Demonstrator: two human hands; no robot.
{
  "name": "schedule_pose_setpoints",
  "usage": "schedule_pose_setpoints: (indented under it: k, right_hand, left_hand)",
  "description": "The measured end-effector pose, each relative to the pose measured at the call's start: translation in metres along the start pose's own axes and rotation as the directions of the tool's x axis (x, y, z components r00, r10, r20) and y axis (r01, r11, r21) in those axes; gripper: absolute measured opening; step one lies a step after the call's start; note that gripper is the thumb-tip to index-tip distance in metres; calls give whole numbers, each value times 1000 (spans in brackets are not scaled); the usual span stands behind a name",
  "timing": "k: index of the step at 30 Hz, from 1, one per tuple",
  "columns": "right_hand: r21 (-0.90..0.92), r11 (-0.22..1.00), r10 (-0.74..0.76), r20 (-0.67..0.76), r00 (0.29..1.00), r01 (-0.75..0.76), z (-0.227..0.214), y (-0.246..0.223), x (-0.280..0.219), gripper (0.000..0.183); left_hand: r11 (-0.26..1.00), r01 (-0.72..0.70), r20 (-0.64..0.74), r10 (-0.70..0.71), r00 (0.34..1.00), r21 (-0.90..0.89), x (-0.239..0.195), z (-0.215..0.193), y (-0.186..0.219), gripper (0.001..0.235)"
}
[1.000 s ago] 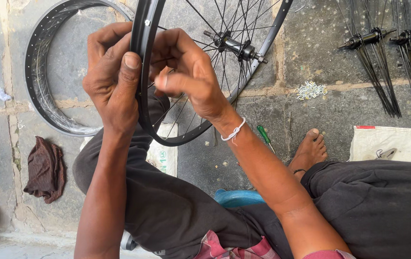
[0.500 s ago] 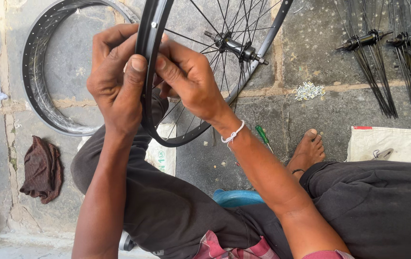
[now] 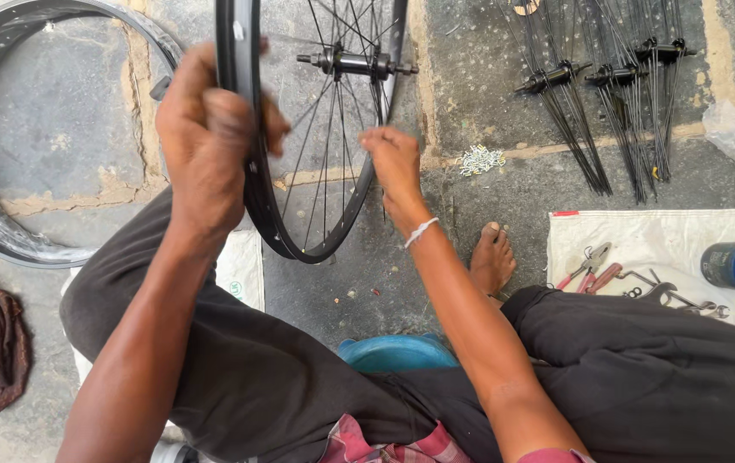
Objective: The person is lacing a bicycle wheel by inserting spokes into the rim and hub. They use a green screwdriver to tighten the spoke nipples and adjust the tension of the spokes. The person works on the wheel while sitting on the ground.
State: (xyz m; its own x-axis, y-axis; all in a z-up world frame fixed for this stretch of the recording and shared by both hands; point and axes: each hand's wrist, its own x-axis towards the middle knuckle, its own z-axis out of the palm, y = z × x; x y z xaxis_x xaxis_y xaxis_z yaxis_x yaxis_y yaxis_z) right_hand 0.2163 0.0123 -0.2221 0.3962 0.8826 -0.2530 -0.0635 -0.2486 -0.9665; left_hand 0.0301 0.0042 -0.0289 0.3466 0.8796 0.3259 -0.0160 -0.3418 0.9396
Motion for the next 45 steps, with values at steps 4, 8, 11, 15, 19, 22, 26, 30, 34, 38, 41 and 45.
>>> schedule_pose_setpoints:
  k: [4,8,11,15,19,22,26,30,34,38,41,45]
  right_hand:
    - [546,838,-52,111,993,-17,-7,-20,-27,27]
    - [502,825,-424,243,873,260,-3,-72,-58,36]
    - [547,779,-485,217,847,306,2,-94,-68,43]
    - [318,745,-656,189,731,586,14,-94,-56,62]
    - [-15,872,-489,-39,871,489,43,-53,-33,54]
    - [-233,890,-431,-151,889,392,43,-13,-2,37]
    - [-739,630,-347,6,938,237,37,14,29,31]
    - [-768,597,-271,80,959,233,41,17,64,42]
    - [-800,493,-459,94,884,341,40,43,78,34]
    - [-773,474,-549,116,828,422,30,69,63,25]
    - [-725,401,-718,130,683,560,34,63,52,24]
    - [-746,592,-350,103,931,305,42,27,67,36]
  left_hand:
    - [971,-137,78,124,989,195,12,19,5,75]
    - [999,-23,43,22,999,28,14,27,10,87]
    - [999,35,-8,-36,999,-39,8,26,7,96]
    - [997,-23,39,26,999,-77,2,23,2,91]
    - [992,-38,22,35,999,124,2,25,4,77]
    - [988,-3,-1,3,1000,151,6,30,8,72]
    - [991,26,2,-26,1000,132,9,34,11,68]
    - [995,34,10,-35,999,98,13,37,12,69]
    - [996,27,26,-30,999,89,20,34,13,66]
    - [995,31,26,-33,999,98,20,30,11,64]
    - [998,45,39,-47,998,47,19,33,10,65]
    - [996,40,52,-44,998,75,19,40,13,66]
